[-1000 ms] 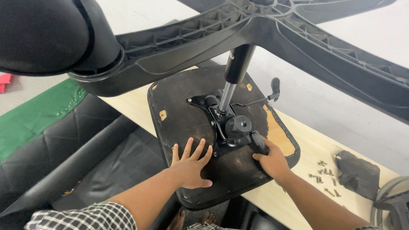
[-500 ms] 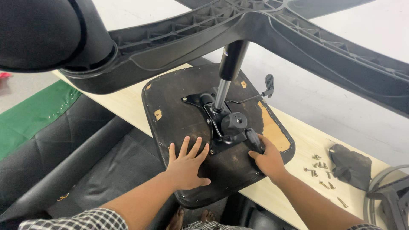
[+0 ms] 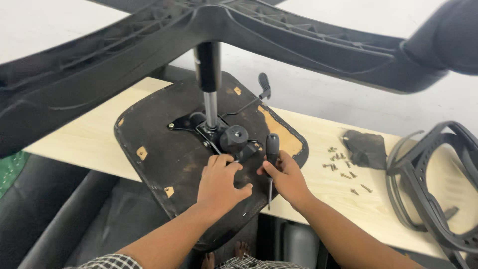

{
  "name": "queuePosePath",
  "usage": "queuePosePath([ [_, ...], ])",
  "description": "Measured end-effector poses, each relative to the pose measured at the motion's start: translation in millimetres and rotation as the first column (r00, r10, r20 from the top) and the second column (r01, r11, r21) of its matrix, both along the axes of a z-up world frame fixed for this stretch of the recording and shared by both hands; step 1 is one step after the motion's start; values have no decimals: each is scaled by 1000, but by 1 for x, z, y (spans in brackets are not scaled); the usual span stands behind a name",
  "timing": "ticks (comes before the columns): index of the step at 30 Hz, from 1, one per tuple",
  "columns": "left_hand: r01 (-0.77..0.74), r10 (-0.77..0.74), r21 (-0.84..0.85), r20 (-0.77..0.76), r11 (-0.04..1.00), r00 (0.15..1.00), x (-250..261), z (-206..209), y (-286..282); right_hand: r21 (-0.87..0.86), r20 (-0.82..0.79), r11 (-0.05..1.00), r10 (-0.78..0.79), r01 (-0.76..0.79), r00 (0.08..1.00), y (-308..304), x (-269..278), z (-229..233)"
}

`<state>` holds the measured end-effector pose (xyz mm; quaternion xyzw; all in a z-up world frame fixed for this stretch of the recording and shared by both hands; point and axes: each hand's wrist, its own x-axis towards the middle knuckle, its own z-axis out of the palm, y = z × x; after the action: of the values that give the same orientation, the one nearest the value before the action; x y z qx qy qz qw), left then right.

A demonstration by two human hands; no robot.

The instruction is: The person attaches the base of an office chair to the seat using a screwdriver and screws. They align the metal bracket with the seat, insert screws, and tighten them to secure the base.

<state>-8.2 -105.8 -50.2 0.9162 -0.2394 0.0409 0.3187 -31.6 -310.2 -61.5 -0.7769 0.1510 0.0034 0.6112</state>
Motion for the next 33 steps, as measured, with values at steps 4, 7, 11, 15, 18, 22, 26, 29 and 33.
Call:
queuePosePath([
  [4,288,-336,-333,-93,898,937,-1,2,-27,144,89,987,-87,74,992,-1,-12,14],
  [7,296,-456,-461,-289,837,842,-2,4,-48,325,123,939,-162,115,979,-9,-21,15],
  [11,204,-340,-338,-416,919,843,-6,3,-65,385,70,916,-149,111,986,-30,-36,2],
  [15,174,-290,-285,-445,943,847,2,-7,-64,396,72,915,-115,77,991,-67,-53,-19],
  [18,164,-268,-243,-499,956,824,14,-16,-57,185,95,955,-254,234,962,-104,-57,-35],
  [22,151,-211,-148,-601,977,771,18,-24,-44,-464,-2,781,-472,417,881,-151,-54,-54],
  [26,122,-159,-101,-630,987,761,19,-25,-45,-678,85,622,-463,392,882,-187,-49,-67],
  [29,148,-178,-101,-649,984,740,22,-22,-44,-706,60,614,-443,351,895,-204,-44,-74],
  [33,127,-177,-124,-743,984,645,27,-22,-42,-713,40,632,-396,304,918,-213,-32,-81],
])
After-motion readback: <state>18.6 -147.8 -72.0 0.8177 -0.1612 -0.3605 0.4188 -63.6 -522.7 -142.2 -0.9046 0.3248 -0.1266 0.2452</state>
